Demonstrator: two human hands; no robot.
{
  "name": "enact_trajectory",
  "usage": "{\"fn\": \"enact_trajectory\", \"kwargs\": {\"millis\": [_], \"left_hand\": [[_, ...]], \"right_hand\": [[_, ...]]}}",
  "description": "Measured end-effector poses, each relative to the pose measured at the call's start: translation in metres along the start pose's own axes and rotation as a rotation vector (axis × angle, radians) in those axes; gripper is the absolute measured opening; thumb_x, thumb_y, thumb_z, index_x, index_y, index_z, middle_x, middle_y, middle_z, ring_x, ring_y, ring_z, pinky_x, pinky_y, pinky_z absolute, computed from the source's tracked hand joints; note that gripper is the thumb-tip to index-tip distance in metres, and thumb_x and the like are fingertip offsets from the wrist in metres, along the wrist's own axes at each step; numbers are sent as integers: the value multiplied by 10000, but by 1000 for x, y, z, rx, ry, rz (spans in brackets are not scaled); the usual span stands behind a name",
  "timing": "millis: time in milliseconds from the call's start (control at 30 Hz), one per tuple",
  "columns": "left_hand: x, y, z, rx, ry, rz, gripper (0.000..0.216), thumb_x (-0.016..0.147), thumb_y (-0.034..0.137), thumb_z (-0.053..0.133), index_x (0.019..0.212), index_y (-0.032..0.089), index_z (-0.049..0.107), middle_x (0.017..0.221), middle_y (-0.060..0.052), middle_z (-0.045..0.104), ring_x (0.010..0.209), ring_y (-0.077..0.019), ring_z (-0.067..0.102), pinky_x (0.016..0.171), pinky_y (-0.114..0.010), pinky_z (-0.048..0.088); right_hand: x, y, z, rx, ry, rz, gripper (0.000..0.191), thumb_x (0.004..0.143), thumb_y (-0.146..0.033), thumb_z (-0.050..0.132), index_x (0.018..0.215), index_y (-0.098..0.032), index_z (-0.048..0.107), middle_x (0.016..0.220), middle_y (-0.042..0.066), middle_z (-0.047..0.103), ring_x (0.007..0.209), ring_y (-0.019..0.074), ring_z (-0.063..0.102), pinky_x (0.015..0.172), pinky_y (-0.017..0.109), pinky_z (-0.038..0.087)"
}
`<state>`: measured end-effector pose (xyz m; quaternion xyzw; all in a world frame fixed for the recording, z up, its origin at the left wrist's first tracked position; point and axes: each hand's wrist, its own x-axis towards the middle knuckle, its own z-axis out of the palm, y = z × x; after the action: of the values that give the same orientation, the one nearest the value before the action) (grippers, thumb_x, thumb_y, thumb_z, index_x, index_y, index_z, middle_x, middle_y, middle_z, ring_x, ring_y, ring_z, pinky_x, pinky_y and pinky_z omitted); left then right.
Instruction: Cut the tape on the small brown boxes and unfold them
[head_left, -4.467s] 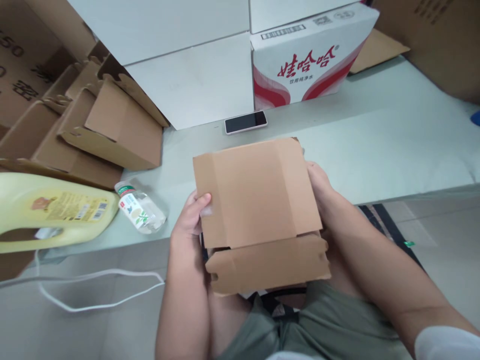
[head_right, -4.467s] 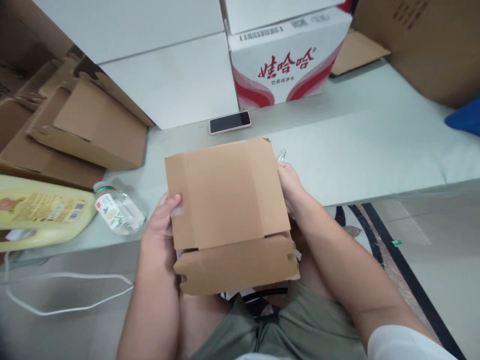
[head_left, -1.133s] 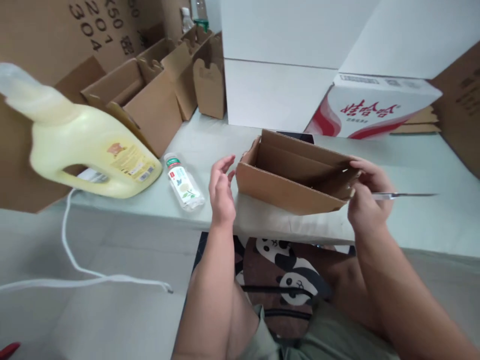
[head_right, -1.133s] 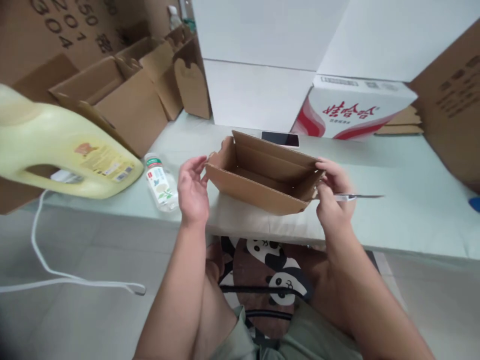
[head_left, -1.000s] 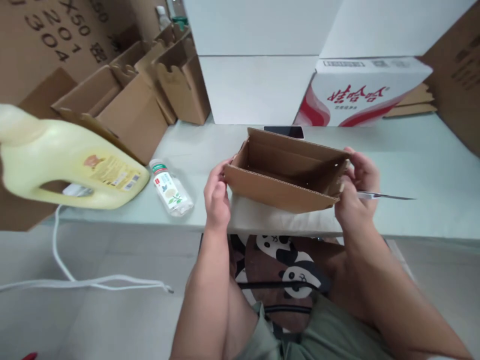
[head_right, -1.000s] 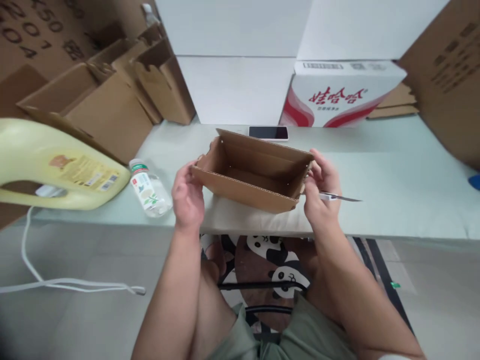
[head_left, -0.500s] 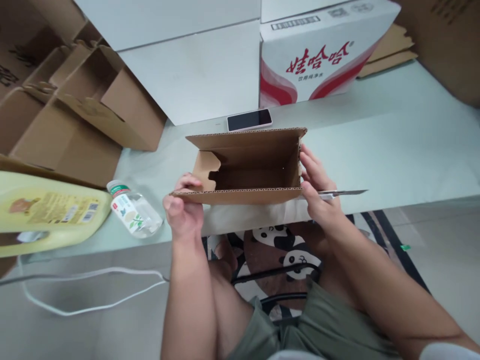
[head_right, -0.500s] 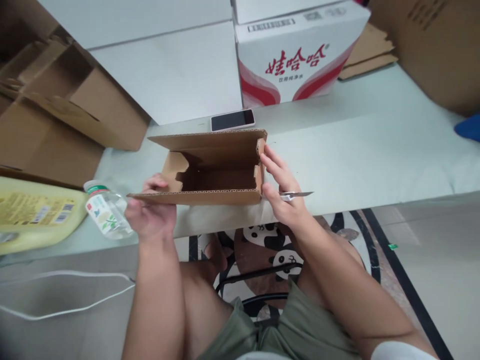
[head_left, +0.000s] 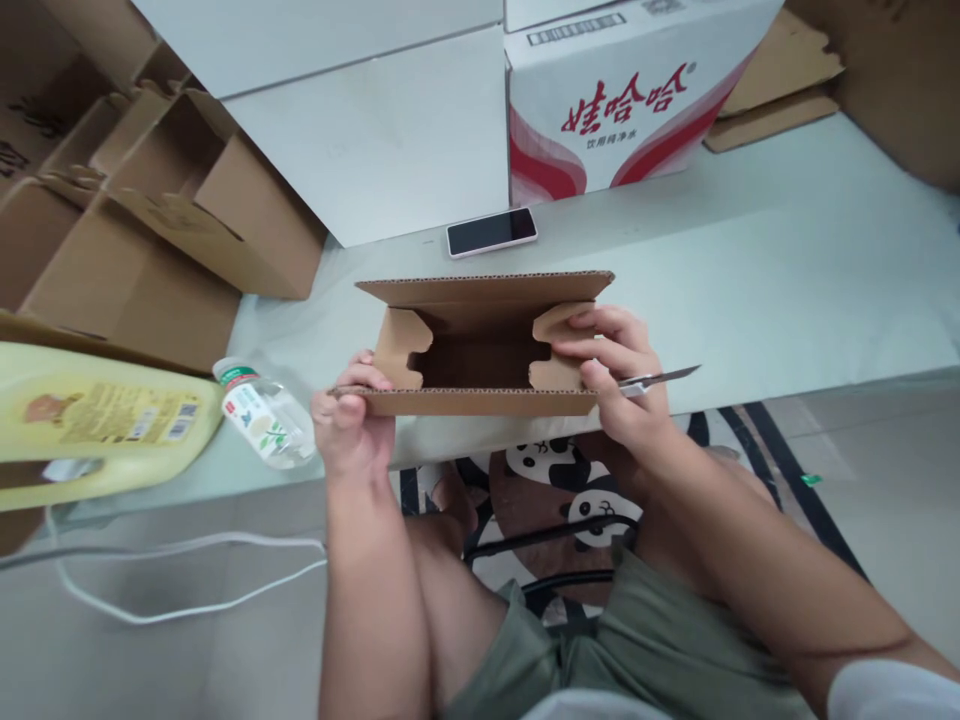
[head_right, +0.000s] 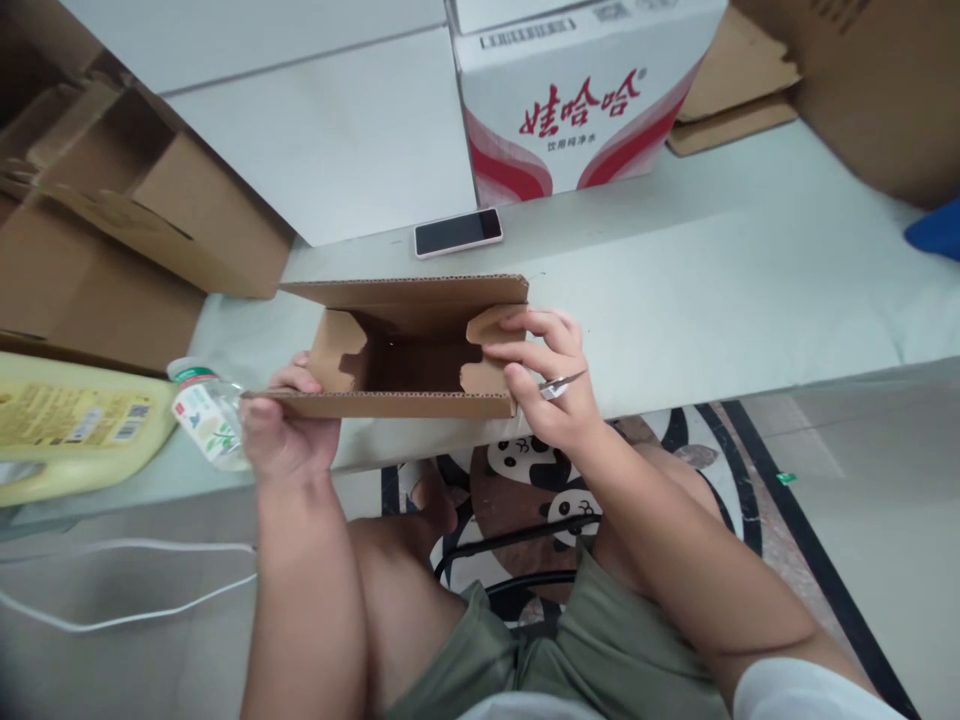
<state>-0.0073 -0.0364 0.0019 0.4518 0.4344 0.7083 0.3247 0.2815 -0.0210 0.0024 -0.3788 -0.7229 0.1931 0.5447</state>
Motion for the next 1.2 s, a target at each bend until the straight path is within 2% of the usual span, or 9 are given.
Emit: {"fn": "enact_trajectory", "kwargs": {"millis": [167, 300, 433, 533, 700, 867, 967, 1100, 1200], "left_hand": [[2, 0, 11, 23, 150, -94, 550, 524, 692, 866, 641, 201, 649, 750, -17, 603, 803, -178, 589, 767, -343, 502], [4, -5, 14, 37, 188, -46, 542, 558, 627, 891, 791, 216, 627, 738, 35, 576, 681, -103, 544, 684, -253, 460], [4, -6, 16, 48, 171, 22, 521, 615, 533, 899, 911, 247, 580, 778, 48, 582, 732, -109, 579, 739, -245, 474], [5, -4, 17, 97, 145, 65, 522, 633, 515, 887, 964, 251, 580, 1020, -13, 669, 973, -163, 641, 880, -289, 497], [4, -6, 14, 203, 104, 116, 447, 723, 487, 827, 1086, 278, 672, 1303, -39, 653, 1186, -211, 629, 1039, -363, 478], [1, -8, 10, 327, -36, 144, 213, 885, 418, 671, 960, 256, 786, 1273, -43, 716, 1269, -250, 624, 1153, -451, 422], [1, -7, 9, 347, -33, 150, 198, 865, 372, 676, 971, 261, 800, 1241, -34, 740, 1249, -247, 641, 1146, -453, 438], [9, -9, 4, 257, 93, 108, 167, 807, 278, 662, 895, 241, 800, 1161, -25, 769, 1222, -250, 651, 1133, -456, 446], [16, -14, -3, 85, 234, 76, 161, 768, 202, 626, 815, 223, 779, 1068, -17, 787, 1168, -230, 666, 1130, -439, 437]], "right_hand": [[-1, 0, 10, 43, 31, 164, 320, 979, -441, 525, 1252, -350, 664, 1450, 75, 494, 1371, 304, 497, 1096, 530, 478], [0, -1, 11, 95, 9, 226, 587, 969, -507, 521, 1525, -433, 348, 1703, 8, 185, 1563, 300, 260, 1192, 530, 389], [1, 1, 13, 225, -37, 235, 717, 967, -550, 502, 1589, -420, 170, 1690, 31, 258, 1561, 280, 279, 1232, 527, 342], [0, 6, 12, 256, -3, 239, 671, 941, -555, 541, 1550, -412, 299, 1587, 46, 405, 1503, 284, 380, 1229, 513, 361], [-2, 10, 3, 272, 8, 174, 269, 921, -442, 579, 1132, -347, 715, 1365, 40, 559, 1470, 323, 419, 1248, 550, 328], [0, 9, 0, 193, -8, 119, 249, 898, -352, 586, 1105, -348, 725, 1364, 35, 598, 1451, 334, 448, 1241, 585, 321], [-2, 16, 1, 260, -6, 189, 412, 849, -316, 597, 1255, -369, 647, 1497, 10, 530, 1477, 314, 420, 1207, 557, 381], [-4, 36, 3, 335, 156, 440, 543, 760, -241, 564, 1290, -358, 589, 1453, 10, 587, 1380, 286, 527, 1122, 545, 461], [-5, 43, 6, 395, 37, 650, 428, 741, -237, 550, 1154, -277, 654, 1191, 53, 726, 1170, 283, 658, 1072, 566, 483]]}}
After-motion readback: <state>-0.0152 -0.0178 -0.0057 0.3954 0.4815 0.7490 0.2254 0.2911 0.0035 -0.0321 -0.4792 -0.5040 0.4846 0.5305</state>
